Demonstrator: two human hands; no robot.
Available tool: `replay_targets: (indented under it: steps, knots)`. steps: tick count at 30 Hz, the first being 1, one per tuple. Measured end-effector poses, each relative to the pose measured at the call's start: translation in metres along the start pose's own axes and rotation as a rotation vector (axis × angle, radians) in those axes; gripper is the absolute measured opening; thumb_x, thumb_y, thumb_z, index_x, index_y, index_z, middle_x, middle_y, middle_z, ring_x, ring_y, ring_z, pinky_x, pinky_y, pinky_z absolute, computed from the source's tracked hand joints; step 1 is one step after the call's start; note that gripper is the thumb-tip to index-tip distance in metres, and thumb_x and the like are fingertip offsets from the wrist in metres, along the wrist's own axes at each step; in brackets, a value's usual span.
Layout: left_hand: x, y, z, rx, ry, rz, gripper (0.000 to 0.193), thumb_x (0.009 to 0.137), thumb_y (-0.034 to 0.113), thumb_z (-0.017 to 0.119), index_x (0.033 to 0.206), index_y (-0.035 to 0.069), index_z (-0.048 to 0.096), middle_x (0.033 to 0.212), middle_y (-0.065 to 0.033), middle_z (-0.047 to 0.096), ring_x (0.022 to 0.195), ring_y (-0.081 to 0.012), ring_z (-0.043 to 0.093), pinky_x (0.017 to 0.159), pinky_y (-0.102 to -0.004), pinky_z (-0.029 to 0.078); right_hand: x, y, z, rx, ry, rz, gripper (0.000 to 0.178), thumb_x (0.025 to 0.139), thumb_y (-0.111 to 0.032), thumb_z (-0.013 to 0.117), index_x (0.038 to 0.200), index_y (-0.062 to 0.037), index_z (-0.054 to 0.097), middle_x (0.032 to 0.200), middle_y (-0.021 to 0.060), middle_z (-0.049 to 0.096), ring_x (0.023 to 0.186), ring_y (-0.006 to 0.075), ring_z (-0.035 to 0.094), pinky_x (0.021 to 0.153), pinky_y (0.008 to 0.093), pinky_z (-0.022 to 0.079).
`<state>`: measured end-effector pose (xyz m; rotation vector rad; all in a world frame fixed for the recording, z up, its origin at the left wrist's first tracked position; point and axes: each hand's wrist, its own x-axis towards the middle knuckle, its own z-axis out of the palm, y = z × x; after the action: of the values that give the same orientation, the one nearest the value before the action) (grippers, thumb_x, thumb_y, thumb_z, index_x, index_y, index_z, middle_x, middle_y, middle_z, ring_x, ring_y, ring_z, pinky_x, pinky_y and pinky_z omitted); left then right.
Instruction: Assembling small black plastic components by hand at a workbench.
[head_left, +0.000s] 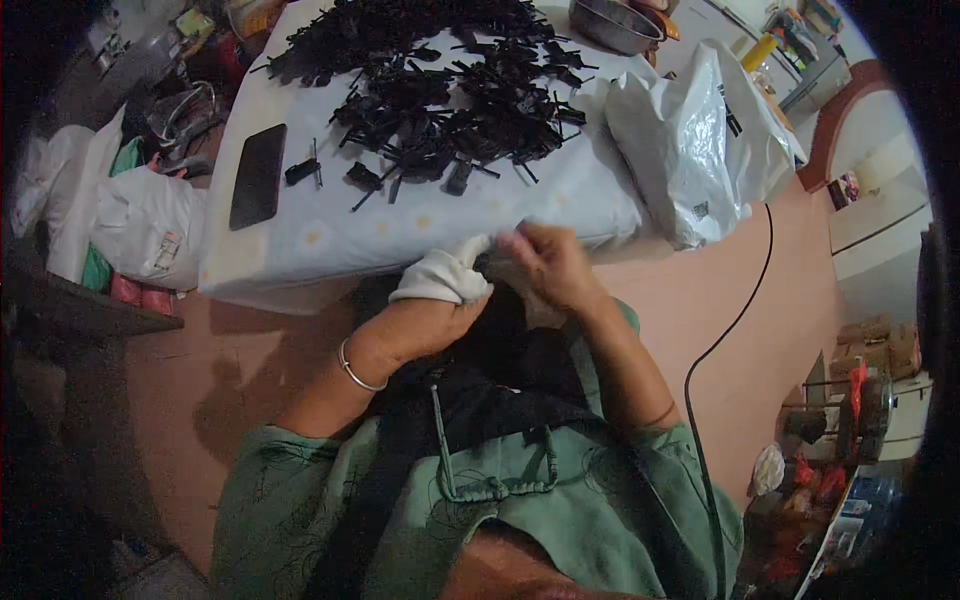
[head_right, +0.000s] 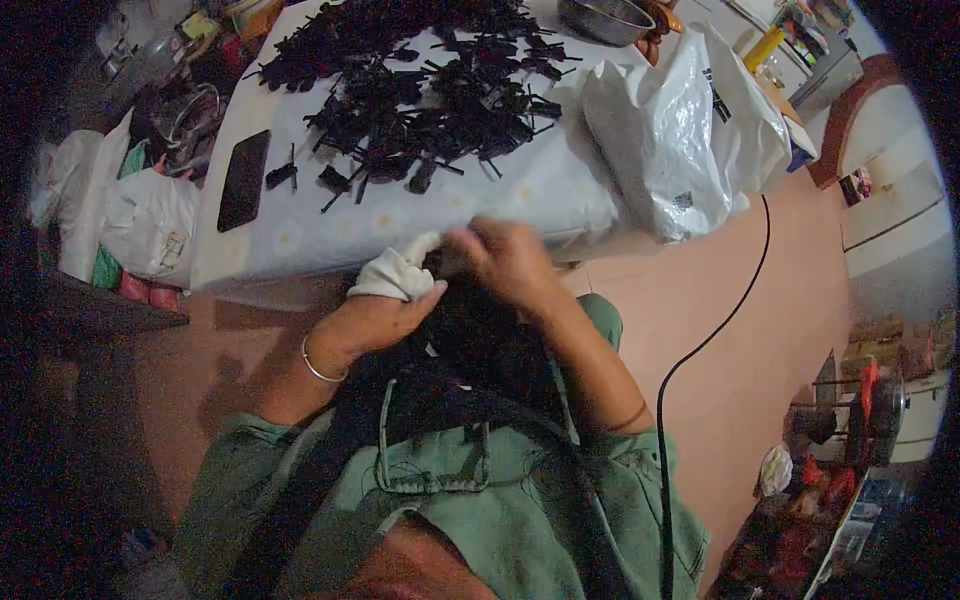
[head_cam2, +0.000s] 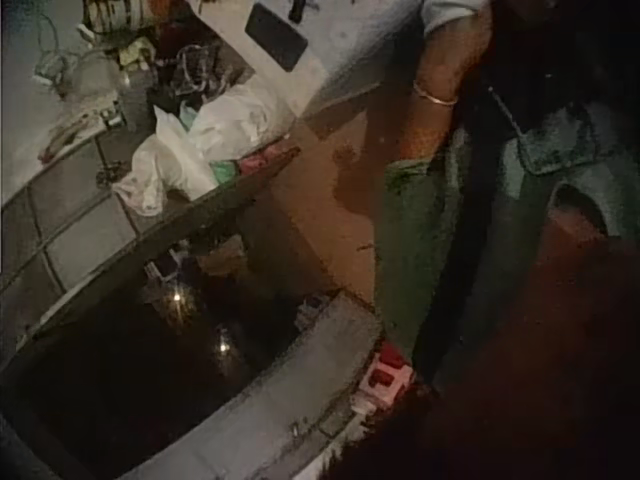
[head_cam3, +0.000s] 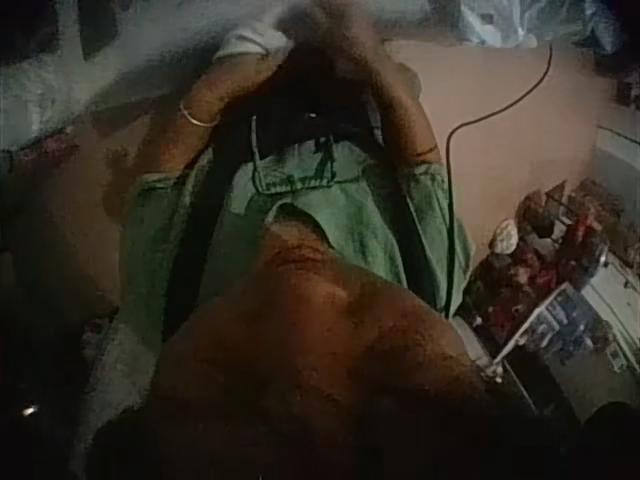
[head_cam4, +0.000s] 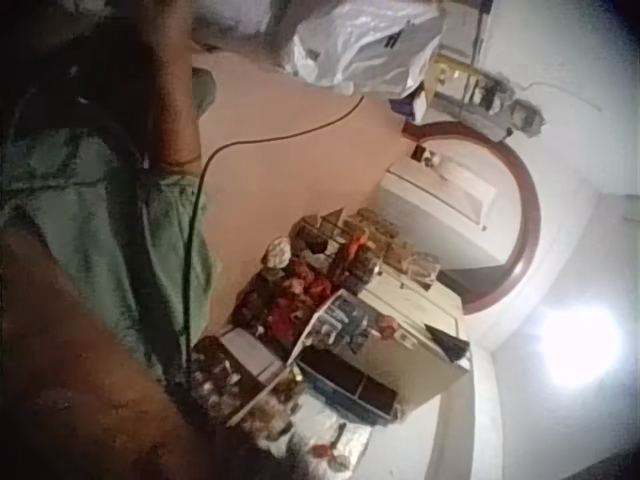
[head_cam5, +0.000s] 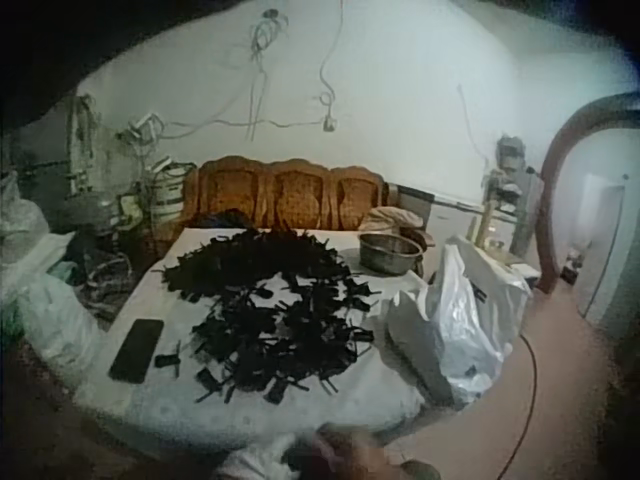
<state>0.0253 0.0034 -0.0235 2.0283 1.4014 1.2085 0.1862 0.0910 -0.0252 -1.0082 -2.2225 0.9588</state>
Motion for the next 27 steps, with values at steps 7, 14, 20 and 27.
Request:
replay_targets:
  steps: [7,14,20,27]
  knots:
    - [0.006,-0.007,0.007,0.018,-0.045,-0.031,0.025,0.078,0.011,0.055,0.1,0.0,0.055,0.094,-0.0158,0.056,0.082,-0.0325,0.056,0.075,-0.0341,0.045,0.049,0.032,-0.019,-0.647,0.313,0.014,0.021,0.079,-0.025,0.056,0.08,-0.0039,0.054,0.069,0.0182,0.058,0.066,0.0361,0.056,0.056,0.0429,0.044]
    - [0.015,-0.002,0.002,0.088,0.19,0.09,0.014,0.076,0.009,0.055,0.087,0.002,0.058,0.085,-0.0167,0.057,0.077,-0.0336,0.054,0.068,-0.037,0.045,-0.007,0.01,-0.006,-0.7,0.323,-0.121,0.01,0.078,-0.014,0.051,0.074,-0.0059,0.047,0.066,0.014,0.054,0.059,0.0343,0.055,0.051,0.0425,0.044]
    - [0.027,0.002,0.006,0.209,0.256,0.153,0.021,0.076,0.007,0.055,0.097,0.002,0.054,0.082,-0.0167,0.057,0.072,-0.0343,0.055,0.065,-0.0367,0.045,-0.028,-0.022,-0.015,-0.649,0.08,-0.526,0.007,0.075,-0.01,0.053,0.08,-0.0063,0.051,0.068,0.0104,0.054,0.058,0.0304,0.055,0.05,0.0388,0.045]
    - [0.01,0.02,-0.007,-0.615,-0.003,-0.367,0.027,0.082,0.008,0.054,0.108,0.002,0.05,0.079,-0.0009,0.056,0.062,-0.0072,0.051,0.053,-0.022,0.043,-0.026,-0.031,0.005,0.126,0.286,-0.061,0.017,0.078,-0.015,0.062,0.074,-0.0011,0.052,0.063,0.0118,0.056,0.052,0.023,0.051,0.05,0.0314,0.041]
